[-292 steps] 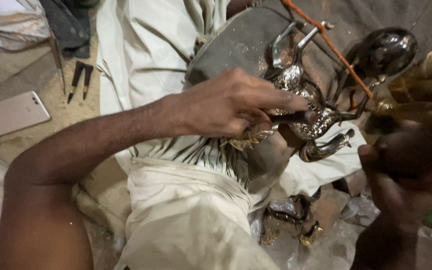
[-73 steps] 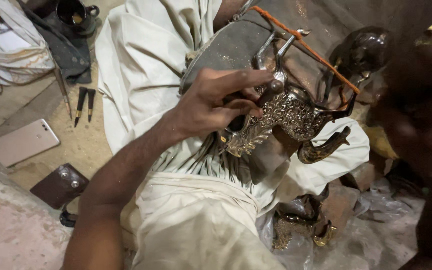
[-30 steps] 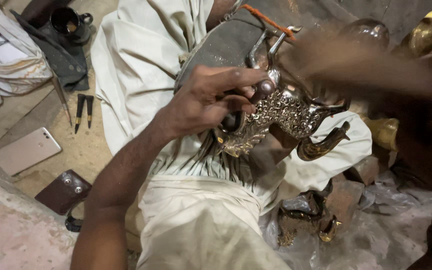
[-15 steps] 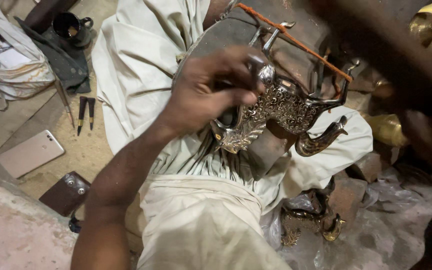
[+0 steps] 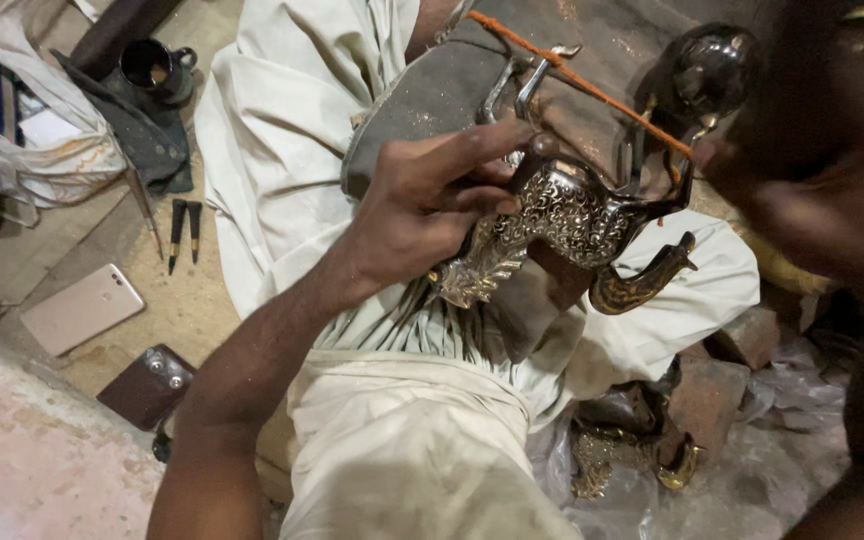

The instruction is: The person sits on the floor holding a brass animal figurine against a sandbag on their lap. They position a metal punch against the figurine's surface and strike it with a wooden mallet, repositioning the punch repeatedly to work the ornate detailing, and turn the figurine to reach different areas.

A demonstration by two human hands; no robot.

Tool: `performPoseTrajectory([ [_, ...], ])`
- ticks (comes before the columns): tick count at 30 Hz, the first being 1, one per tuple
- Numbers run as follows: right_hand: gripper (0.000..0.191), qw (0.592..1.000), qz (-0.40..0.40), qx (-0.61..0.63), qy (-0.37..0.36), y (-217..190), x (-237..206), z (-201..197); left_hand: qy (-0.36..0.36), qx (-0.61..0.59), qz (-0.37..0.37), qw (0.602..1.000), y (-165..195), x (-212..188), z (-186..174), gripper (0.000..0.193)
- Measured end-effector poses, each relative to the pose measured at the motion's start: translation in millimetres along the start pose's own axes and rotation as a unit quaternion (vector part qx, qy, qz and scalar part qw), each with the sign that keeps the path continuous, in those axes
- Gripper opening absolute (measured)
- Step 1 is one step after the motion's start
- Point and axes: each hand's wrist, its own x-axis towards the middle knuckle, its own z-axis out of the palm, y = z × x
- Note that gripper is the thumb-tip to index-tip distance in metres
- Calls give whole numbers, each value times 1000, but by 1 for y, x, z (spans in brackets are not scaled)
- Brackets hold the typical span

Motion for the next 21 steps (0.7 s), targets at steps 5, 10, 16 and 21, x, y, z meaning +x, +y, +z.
performPoseTrajectory([
  [5,21,998,-59,-30,17,-21,9,-13,0,16,6,1000,3,3,-4,58],
  [10,28,980,-134,-146,14,-44,11,-21,-14,37,-6,999,3,5,-7,57],
  [16,31,997,-63,-34,21,-67,5,-16,-23,-52,2,998,2,3,-11,55],
  [21,34,985,-61,-157,24,-72,-4,-16,-21,-24,8,999,0,5,-11,53],
])
